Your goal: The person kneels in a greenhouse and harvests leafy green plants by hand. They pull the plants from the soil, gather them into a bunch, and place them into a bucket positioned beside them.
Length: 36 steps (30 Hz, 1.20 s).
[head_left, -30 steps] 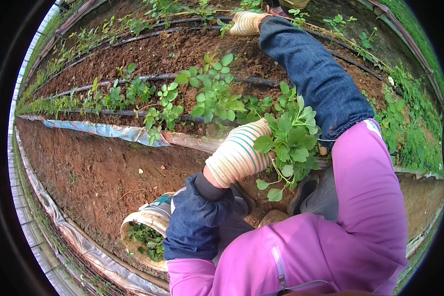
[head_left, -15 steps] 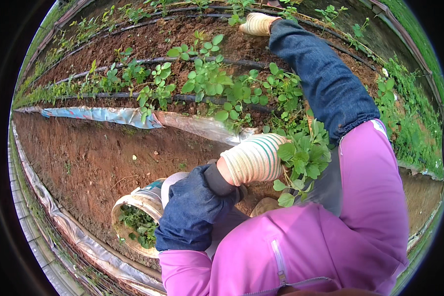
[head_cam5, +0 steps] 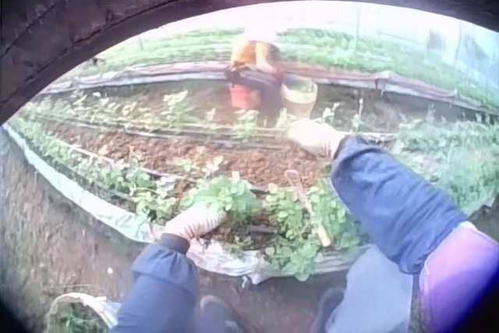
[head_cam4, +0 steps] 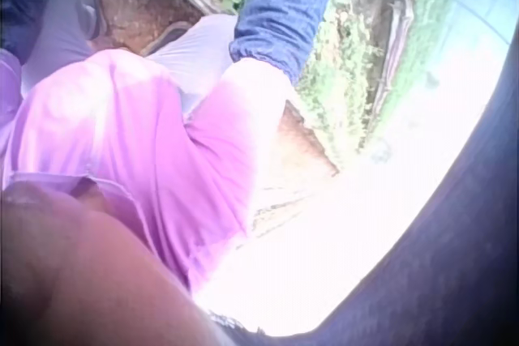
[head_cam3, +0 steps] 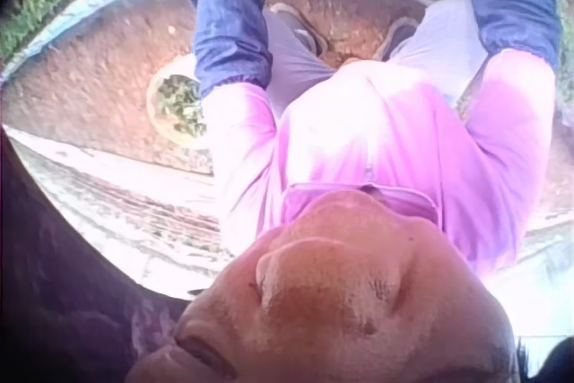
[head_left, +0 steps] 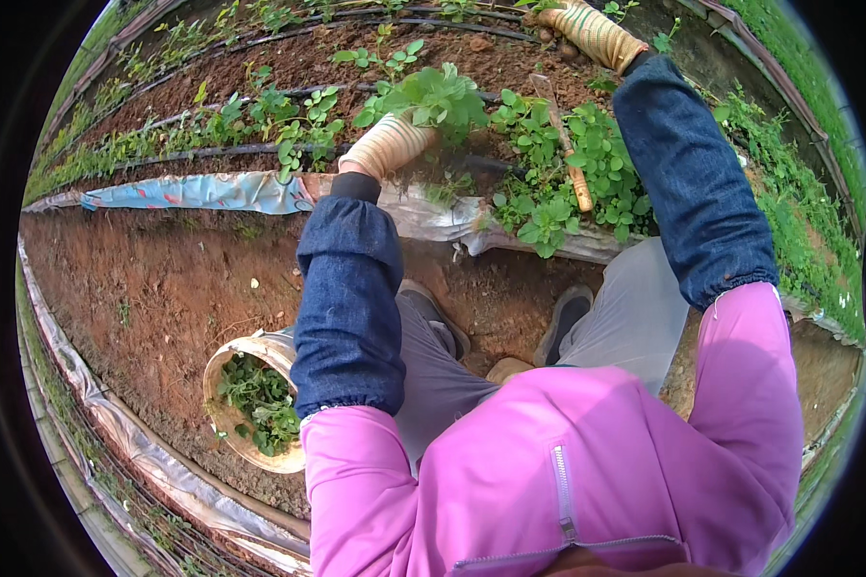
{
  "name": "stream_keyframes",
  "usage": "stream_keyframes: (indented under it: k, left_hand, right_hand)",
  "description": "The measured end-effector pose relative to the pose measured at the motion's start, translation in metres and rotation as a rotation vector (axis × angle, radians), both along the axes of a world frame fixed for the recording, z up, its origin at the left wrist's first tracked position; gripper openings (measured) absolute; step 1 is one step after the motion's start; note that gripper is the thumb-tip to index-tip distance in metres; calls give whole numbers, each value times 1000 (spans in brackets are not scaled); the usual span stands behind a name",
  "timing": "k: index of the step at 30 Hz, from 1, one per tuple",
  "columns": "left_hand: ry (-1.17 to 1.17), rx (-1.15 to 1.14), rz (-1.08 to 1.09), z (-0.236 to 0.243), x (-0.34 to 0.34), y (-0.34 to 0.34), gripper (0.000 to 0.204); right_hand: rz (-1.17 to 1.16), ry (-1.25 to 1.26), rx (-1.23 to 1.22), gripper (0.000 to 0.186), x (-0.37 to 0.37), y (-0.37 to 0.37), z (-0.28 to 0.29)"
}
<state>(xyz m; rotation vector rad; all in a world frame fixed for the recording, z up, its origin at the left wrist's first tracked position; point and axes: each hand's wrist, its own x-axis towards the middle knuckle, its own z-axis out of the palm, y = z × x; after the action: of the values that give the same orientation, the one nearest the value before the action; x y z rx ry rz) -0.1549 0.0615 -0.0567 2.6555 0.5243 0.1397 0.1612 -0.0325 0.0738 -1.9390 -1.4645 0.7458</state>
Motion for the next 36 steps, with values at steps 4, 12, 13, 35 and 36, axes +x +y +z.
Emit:
stream_keyframes:
  k: [4, 12, 13, 35, 36]
  left_hand:
    - [-43, -432, 254, 16, 5, -6, 34]
    - [-141, -622, 418, 38, 10, -9, 56]
    - [-165, -564, 414, 40, 7, -13, 56]
    - [-21, -250, 186, -14, 26, 36, 39]
    - [-5, -259, 204, -17, 29, 37, 36]
  right_hand:
    - [190, 54, -225, 32, -92, -71, 17]
    - [379, -256, -64, 56, -162, -81, -127]
    - [392, -316, -103, 56, -168, -77, -136]
    - [-401, 618, 38, 22, -148, -90, -144]
    - [-413, 577, 102, 21, -144, -90, -127]
